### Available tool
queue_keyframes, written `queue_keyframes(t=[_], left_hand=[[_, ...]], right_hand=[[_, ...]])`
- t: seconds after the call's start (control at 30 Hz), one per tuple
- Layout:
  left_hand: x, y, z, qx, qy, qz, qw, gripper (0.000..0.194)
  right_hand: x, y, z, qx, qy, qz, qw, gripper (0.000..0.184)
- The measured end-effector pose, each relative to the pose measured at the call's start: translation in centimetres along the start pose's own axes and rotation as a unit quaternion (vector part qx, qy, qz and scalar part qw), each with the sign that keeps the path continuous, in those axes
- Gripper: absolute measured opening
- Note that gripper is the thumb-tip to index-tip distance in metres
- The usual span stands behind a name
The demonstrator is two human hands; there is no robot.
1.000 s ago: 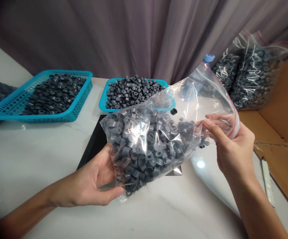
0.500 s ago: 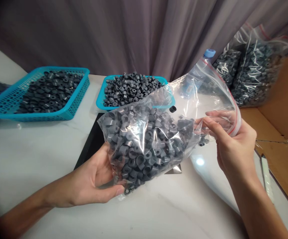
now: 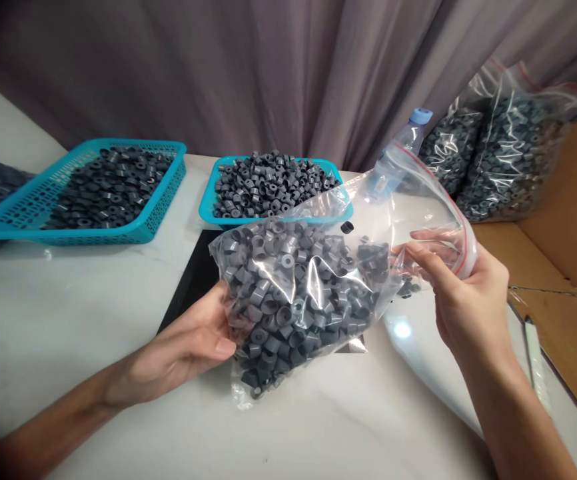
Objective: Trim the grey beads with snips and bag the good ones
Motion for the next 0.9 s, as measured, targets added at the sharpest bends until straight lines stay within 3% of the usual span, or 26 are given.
queue_keyframes(t=[0.33,0.6,0.9], left_hand=[[0.5,0.2,-0.2,0.003,0.015,0.033,0.999,0.056],[1.4,0.9,-0.4,0.023,0.036,0.025,0.999,0.059],[0.6,0.4,-0.9,0.032,0.094,0.022,0.995,0.062]], right_hand=[[-0.1,1.3,-0.1,0.023,-0.019,0.007,1.0,0.031],[-0.3,1.6,-0.4,0.016,-0.016,0.032,0.999,0.033],[-0.2,1.4,-0.2,0.011,-0.021,0.016,1.0,0.033]])
Point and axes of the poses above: each hand's wrist, its own z-axis away from the middle knuckle, its own x-axis out of the palm, y = z × x, the point moved 5 cm from there along -z, towards the middle knuckle, and after that the axes turned 10 degrees about -x, right-handed, at the moved point
